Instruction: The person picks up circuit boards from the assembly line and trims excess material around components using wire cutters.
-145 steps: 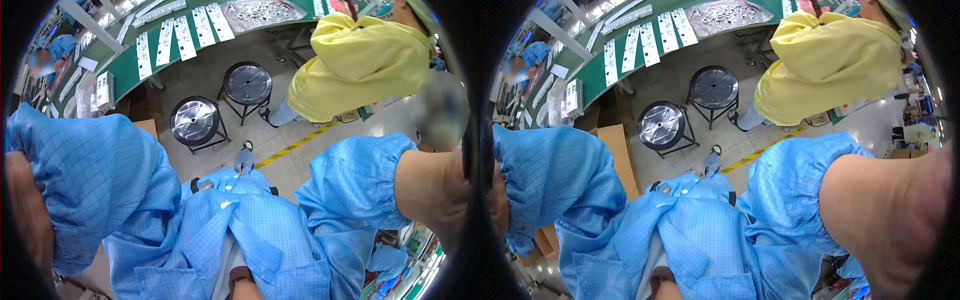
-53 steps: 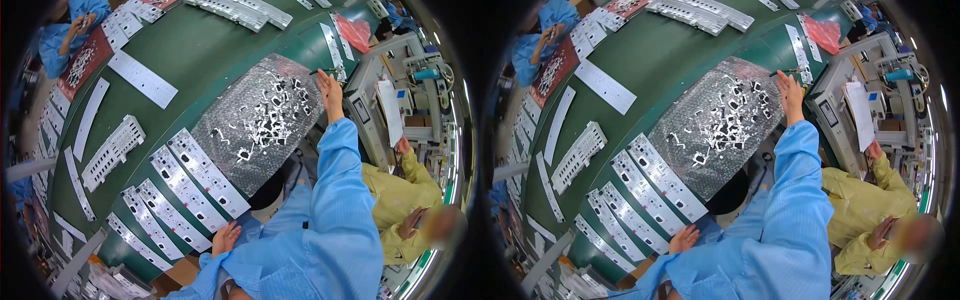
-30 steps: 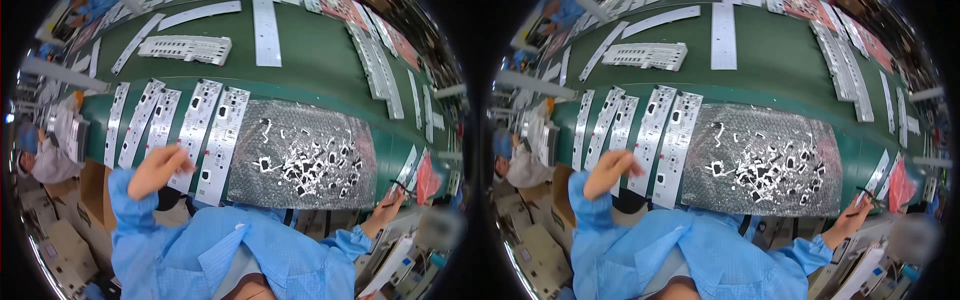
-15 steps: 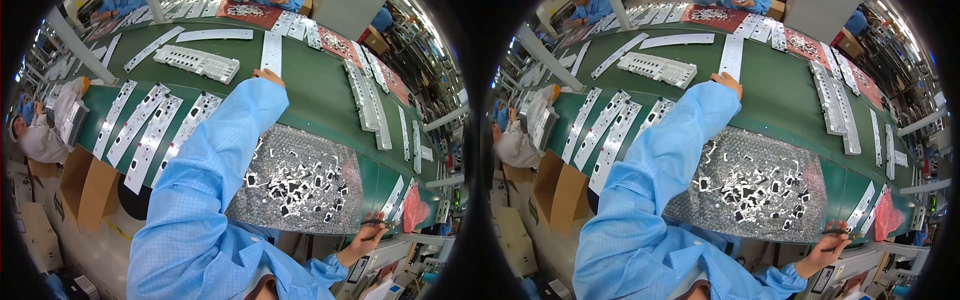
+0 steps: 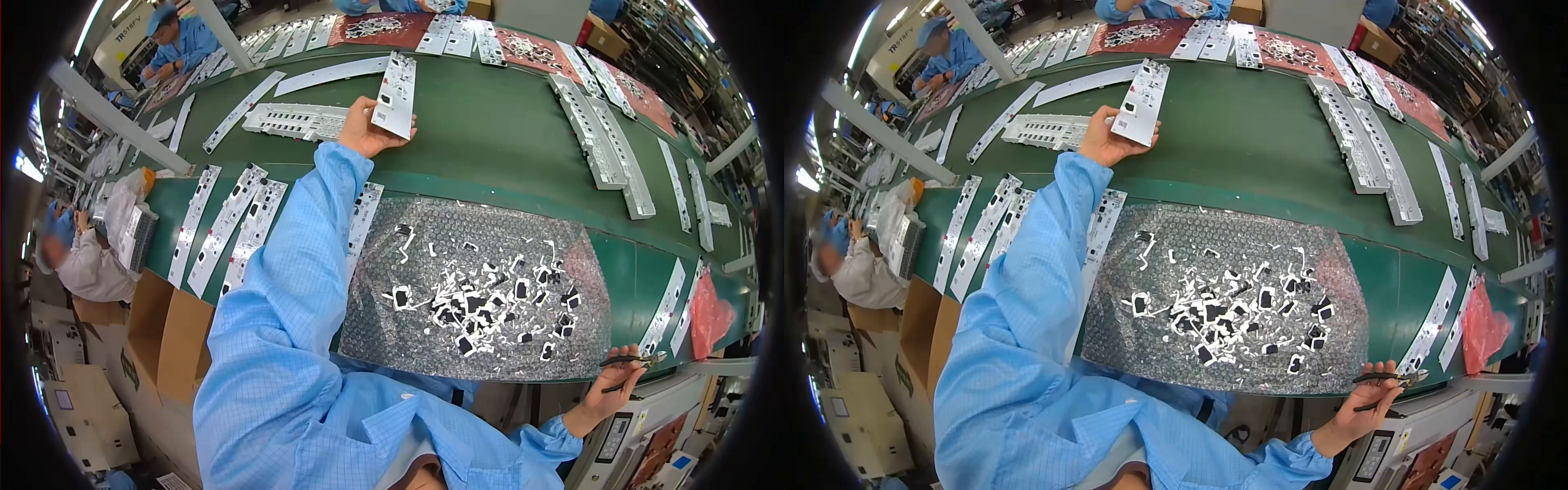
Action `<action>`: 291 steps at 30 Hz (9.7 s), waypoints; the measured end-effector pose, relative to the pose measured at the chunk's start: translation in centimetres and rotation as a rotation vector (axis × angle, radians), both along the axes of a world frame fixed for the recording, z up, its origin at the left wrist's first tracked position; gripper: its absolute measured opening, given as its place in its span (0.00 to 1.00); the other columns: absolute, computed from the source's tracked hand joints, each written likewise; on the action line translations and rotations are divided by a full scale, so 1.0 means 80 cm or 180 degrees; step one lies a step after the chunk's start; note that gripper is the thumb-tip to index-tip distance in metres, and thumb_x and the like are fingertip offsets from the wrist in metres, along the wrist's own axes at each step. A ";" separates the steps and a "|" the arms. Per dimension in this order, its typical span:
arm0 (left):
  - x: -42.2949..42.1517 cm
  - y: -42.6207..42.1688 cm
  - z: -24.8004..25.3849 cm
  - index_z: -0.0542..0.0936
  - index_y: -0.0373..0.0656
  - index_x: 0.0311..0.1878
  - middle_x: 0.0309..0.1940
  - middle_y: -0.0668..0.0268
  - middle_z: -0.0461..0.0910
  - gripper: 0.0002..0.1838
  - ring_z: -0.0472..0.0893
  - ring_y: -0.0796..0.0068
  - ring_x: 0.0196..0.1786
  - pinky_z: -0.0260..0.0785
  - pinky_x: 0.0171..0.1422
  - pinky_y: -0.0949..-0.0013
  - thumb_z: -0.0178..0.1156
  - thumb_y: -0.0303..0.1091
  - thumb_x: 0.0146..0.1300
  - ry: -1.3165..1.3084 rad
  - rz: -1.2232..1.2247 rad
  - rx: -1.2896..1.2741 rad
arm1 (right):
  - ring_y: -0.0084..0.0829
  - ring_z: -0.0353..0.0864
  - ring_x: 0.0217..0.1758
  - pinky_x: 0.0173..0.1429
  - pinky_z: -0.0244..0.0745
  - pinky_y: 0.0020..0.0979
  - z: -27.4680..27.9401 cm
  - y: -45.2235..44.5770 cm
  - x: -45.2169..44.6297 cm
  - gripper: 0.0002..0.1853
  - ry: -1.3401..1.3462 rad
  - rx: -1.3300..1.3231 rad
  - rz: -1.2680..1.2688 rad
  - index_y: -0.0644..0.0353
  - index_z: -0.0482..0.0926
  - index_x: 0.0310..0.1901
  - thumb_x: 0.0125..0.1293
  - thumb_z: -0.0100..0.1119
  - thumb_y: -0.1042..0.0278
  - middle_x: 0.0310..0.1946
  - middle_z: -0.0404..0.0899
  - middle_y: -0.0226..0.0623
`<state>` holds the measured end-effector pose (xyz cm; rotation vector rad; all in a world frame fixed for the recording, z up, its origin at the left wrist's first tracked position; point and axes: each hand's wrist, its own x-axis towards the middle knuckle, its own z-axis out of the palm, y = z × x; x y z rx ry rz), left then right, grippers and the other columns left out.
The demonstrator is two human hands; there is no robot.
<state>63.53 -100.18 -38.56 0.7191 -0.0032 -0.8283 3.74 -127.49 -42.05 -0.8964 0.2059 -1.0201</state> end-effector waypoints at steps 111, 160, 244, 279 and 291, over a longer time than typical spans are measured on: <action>-0.372 0.062 0.031 0.57 0.51 0.76 0.71 0.53 0.66 0.29 0.73 0.42 0.65 0.77 0.56 0.44 0.34 0.51 0.78 -0.0936 0.0462 -0.0111 | 0.21 0.80 0.46 0.53 0.73 0.23 -0.004 -0.112 0.068 0.20 0.4233 -0.1745 -0.0161 0.64 0.83 0.53 0.62 0.71 0.63 0.44 0.85 0.32; -0.543 0.076 -0.188 0.70 0.34 0.64 0.60 0.52 0.77 0.26 0.77 0.61 0.63 0.69 0.72 0.56 0.51 0.46 0.75 0.2736 -0.1767 -0.0865 | 0.49 0.77 0.63 0.70 0.69 0.50 -0.034 0.251 0.054 0.18 0.2059 -0.3804 0.0481 0.69 0.80 0.53 0.61 0.57 0.81 0.55 0.81 0.48; -0.352 0.057 0.019 0.71 0.47 0.55 0.44 0.59 0.69 0.31 0.67 0.64 0.49 0.58 0.61 0.57 0.64 0.46 0.46 -0.1945 0.1965 -0.0774 | 0.55 0.55 0.77 0.79 0.40 0.54 0.109 0.219 0.191 0.42 0.3097 -0.3559 0.2314 0.63 0.71 0.65 0.39 0.47 0.89 0.74 0.57 0.52; -0.381 0.037 0.013 0.67 0.43 0.58 0.41 0.58 0.67 0.34 0.65 0.68 0.42 0.58 0.54 0.63 0.62 0.34 0.42 -0.2083 0.2015 -0.0218 | 0.57 0.72 0.56 0.65 0.69 0.47 0.114 0.240 0.196 0.21 0.3434 -0.4886 0.3027 0.79 0.69 0.44 0.46 0.56 0.80 0.52 0.69 0.64; -0.379 0.042 0.020 0.68 0.44 0.58 0.41 0.59 0.67 0.35 0.65 0.69 0.43 0.59 0.55 0.65 0.65 0.32 0.41 -0.1880 0.2116 -0.0339 | 0.54 0.72 0.50 0.55 0.73 0.42 0.111 0.233 0.194 0.21 0.3140 -0.4249 0.3034 0.78 0.69 0.43 0.43 0.57 0.84 0.46 0.69 0.57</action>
